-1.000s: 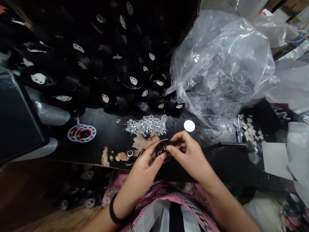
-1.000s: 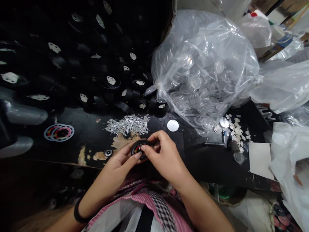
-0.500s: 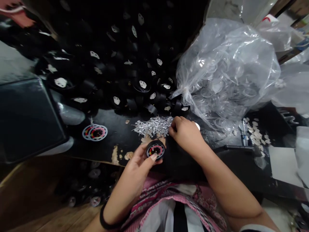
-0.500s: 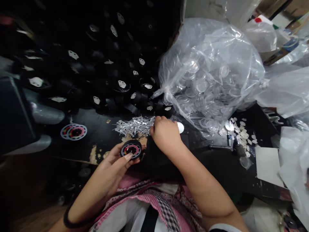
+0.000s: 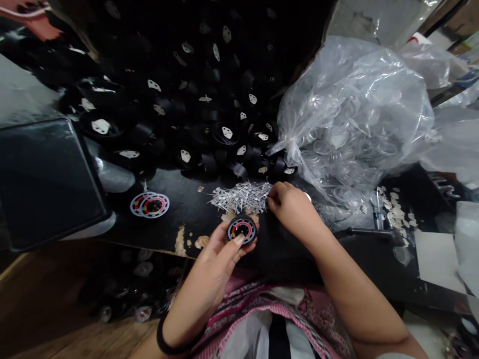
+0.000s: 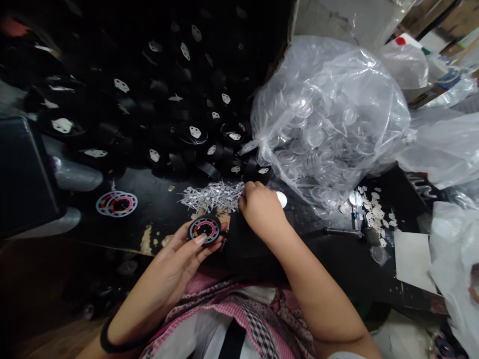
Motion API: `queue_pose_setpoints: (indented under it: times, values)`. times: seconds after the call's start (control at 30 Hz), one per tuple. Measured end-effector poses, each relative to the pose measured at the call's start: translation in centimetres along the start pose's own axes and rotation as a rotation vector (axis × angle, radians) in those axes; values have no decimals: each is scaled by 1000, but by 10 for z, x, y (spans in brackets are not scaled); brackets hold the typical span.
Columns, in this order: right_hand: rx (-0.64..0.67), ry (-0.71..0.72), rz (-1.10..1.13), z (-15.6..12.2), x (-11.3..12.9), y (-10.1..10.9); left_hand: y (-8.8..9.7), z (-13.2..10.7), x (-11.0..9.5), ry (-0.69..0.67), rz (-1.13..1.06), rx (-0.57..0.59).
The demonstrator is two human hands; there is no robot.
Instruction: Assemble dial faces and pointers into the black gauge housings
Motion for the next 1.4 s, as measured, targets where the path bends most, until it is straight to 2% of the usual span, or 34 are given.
queue_pose_setpoints:
  times: [0.13, 0.27, 0.4, 0.47, 0.53, 0.7, 0.8, 0.87, 1.0, 1.17, 1.4]
  values:
    - [-2, 12, -16, 4, 2, 0, 0, -3, 0, -5, -8, 9]
    - [-21, -17, 53, -2, -9, 2, -4, -2, -2, 8, -77, 27]
    - [-64, -29, 280, -20, -7, 3, -22, 3, -1, 91, -237, 71]
    - [-91, 9, 433, -30, 1, 4, -34, 3, 1, 143, -285, 105]
    - [-131, 60, 485, -37, 9, 7, -42, 4, 2, 152, -290, 129]
    - [-244, 206, 324, -52, 19, 16, -34, 3, -6, -27, -158, 93]
    - [-241, 233, 235, -58, 19, 18, -27, 2, -10, -76, -50, 77]
    - [-215, 214, 309, -61, 16, 20, -25, 2, -15, -105, -19, 61]
    - [-204, 181, 639, -67, 14, 28, -29, 4, -18, -112, 23, 1]
    - [-217, 155, 506, -70, 21, 27, -44, 4, -2, -61, 53, 96]
    - [-179, 122, 534, -71, 18, 25, -39, 0, -5, -113, 220, 159]
Point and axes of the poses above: each hand's wrist, its own z-axis towards the middle knuckle, its own y-axis out of the back of the hand, x = y × z, the point moved 9 cm from there along z, towards the middle knuckle, and after that the axes turned 3 degrees about -z, right-handed, at the moved point
